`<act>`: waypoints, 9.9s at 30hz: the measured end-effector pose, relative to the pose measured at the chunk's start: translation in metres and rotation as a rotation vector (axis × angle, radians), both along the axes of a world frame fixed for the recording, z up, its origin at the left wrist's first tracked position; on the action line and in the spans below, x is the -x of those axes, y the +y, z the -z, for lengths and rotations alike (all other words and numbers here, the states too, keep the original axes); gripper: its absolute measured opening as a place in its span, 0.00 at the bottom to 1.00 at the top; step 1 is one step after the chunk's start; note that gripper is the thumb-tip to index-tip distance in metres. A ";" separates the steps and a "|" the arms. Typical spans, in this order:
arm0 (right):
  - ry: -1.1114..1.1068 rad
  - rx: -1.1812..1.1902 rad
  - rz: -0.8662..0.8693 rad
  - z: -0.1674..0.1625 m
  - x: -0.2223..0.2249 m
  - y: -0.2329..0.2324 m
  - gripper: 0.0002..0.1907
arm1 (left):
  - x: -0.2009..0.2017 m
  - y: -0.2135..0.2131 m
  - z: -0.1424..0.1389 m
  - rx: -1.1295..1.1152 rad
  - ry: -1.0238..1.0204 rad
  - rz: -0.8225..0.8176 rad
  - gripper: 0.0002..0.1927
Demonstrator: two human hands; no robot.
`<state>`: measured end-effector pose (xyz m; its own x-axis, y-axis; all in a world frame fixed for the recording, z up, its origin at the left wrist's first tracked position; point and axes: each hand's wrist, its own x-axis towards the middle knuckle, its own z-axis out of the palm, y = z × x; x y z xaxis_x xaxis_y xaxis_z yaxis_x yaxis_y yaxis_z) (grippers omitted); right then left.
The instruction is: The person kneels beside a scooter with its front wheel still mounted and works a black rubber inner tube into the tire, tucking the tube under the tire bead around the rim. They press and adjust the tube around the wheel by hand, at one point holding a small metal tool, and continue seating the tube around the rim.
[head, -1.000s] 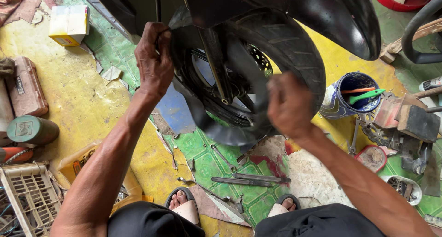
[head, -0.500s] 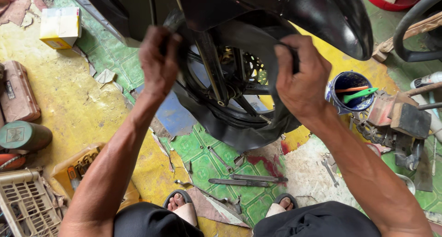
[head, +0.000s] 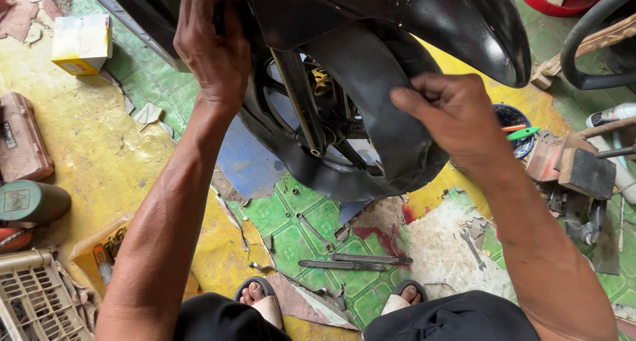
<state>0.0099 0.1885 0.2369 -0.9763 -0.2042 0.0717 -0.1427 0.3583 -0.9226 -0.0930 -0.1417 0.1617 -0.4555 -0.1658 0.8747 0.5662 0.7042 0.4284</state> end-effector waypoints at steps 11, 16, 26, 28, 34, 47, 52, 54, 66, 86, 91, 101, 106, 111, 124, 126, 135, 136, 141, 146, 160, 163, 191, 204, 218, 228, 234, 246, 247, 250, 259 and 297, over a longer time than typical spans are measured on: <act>0.233 0.079 0.321 0.031 0.016 0.016 0.10 | -0.005 0.007 -0.013 0.091 0.031 -0.123 0.06; 0.343 0.102 0.320 0.048 0.024 0.031 0.12 | -0.010 0.013 -0.016 0.112 0.048 -0.126 0.07; 0.531 -0.069 0.389 0.072 0.058 0.060 0.23 | -0.008 0.012 -0.017 0.199 0.085 -0.140 0.08; 0.545 -0.086 0.385 0.076 0.059 0.064 0.24 | -0.008 0.012 -0.018 0.204 0.071 -0.155 0.07; 0.491 -0.078 0.271 0.070 0.053 0.062 0.19 | -0.009 0.014 -0.019 0.176 0.042 -0.177 0.05; 0.386 0.391 0.218 0.084 0.086 0.064 0.07 | -0.014 0.014 -0.007 0.191 0.067 -0.070 0.08; -0.254 0.695 0.298 0.091 0.120 0.083 0.05 | -0.014 0.007 -0.004 0.001 -0.172 -0.038 0.11; -0.559 0.812 0.190 0.096 0.132 0.087 0.04 | -0.007 0.005 -0.003 -0.124 -0.222 -0.011 0.11; -0.435 0.351 0.175 0.097 0.098 0.067 0.12 | -0.023 0.002 0.030 0.324 -0.115 -0.046 0.15; 0.505 -0.196 0.229 0.057 0.033 0.037 0.12 | -0.084 0.083 0.071 -0.235 -0.995 0.471 0.36; 1.060 -0.676 0.172 0.020 -0.014 0.007 0.21 | -0.097 0.092 0.097 -0.614 -0.362 0.346 0.35; 0.793 -0.779 -0.317 0.037 -0.037 -0.047 0.16 | -0.107 0.142 0.204 -1.870 -0.706 0.263 0.21; 0.406 -0.716 -0.240 0.051 -0.030 -0.085 0.24 | -0.111 0.144 0.194 -2.036 -0.667 0.445 0.13; 0.192 -0.671 -0.212 0.084 -0.016 -0.114 0.25 | -0.113 0.135 0.187 -1.862 -0.562 0.430 0.15; -0.230 -0.172 -0.055 0.158 -0.010 -0.111 0.19 | -0.114 0.107 0.203 -1.865 -0.600 0.661 0.35; -0.089 -0.333 -0.061 0.154 -0.014 -0.115 0.17 | -0.111 0.098 0.210 -1.854 -0.629 0.736 0.35; 0.151 -0.706 -0.176 0.125 -0.004 -0.122 0.14 | -0.103 0.093 0.218 -1.599 -0.787 0.621 0.38; 0.155 -0.712 -0.176 0.125 -0.003 -0.123 0.14 | -0.104 0.093 0.216 -1.592 -0.803 0.606 0.38; 0.242 -0.609 -0.234 0.127 -0.001 -0.125 0.12 | -0.108 0.093 0.205 -1.586 -0.814 0.628 0.38; 0.222 -0.588 -0.221 0.128 0.001 -0.129 0.11 | -0.110 0.091 0.200 -1.578 -0.837 0.631 0.34; 0.172 -0.978 -0.236 0.089 -0.012 -0.137 0.16 | -0.111 0.097 0.203 -1.635 -0.691 0.627 0.30; 0.258 -1.013 -0.272 0.055 -0.024 -0.134 0.19 | -0.111 0.099 0.205 -1.579 -0.689 0.614 0.28; -0.701 0.830 -0.087 0.198 0.082 0.058 0.23 | -0.118 0.113 0.176 -1.054 -0.641 0.120 0.31; -0.626 0.957 -0.152 0.219 0.086 0.025 0.22 | -0.127 0.098 0.161 -0.616 -0.597 -0.048 0.27; -0.612 0.992 -0.153 0.222 0.089 0.040 0.21 | -0.137 0.102 0.144 -0.462 -0.672 0.038 0.29; -0.699 0.842 -0.219 0.193 0.076 0.056 0.21 | -0.137 0.105 0.141 -0.410 -0.629 0.005 0.24; -0.805 0.617 -0.393 0.161 0.060 0.033 0.21 | -0.129 0.101 0.154 -0.588 -0.639 -0.141 0.16; -0.951 0.306 -0.396 0.121 0.042 -0.019 0.21 | -0.137 0.097 0.146 -0.499 -0.597 0.066 0.31; -0.933 0.300 -0.372 0.118 0.041 -0.020 0.21 | -0.137 0.094 0.144 -0.512 -0.599 0.129 0.34; -0.758 0.354 -0.296 0.116 0.032 -0.023 0.16 | -0.130 0.083 0.141 -0.443 -0.731 0.208 0.36; -0.927 0.392 -0.162 0.113 0.029 -0.027 0.16 | -0.124 0.071 0.142 -0.287 -0.676 0.134 0.30; -0.730 0.401 -0.557 0.131 0.047 0.017 0.24 | -0.119 0.083 0.166 -0.065 -0.654 0.086 0.26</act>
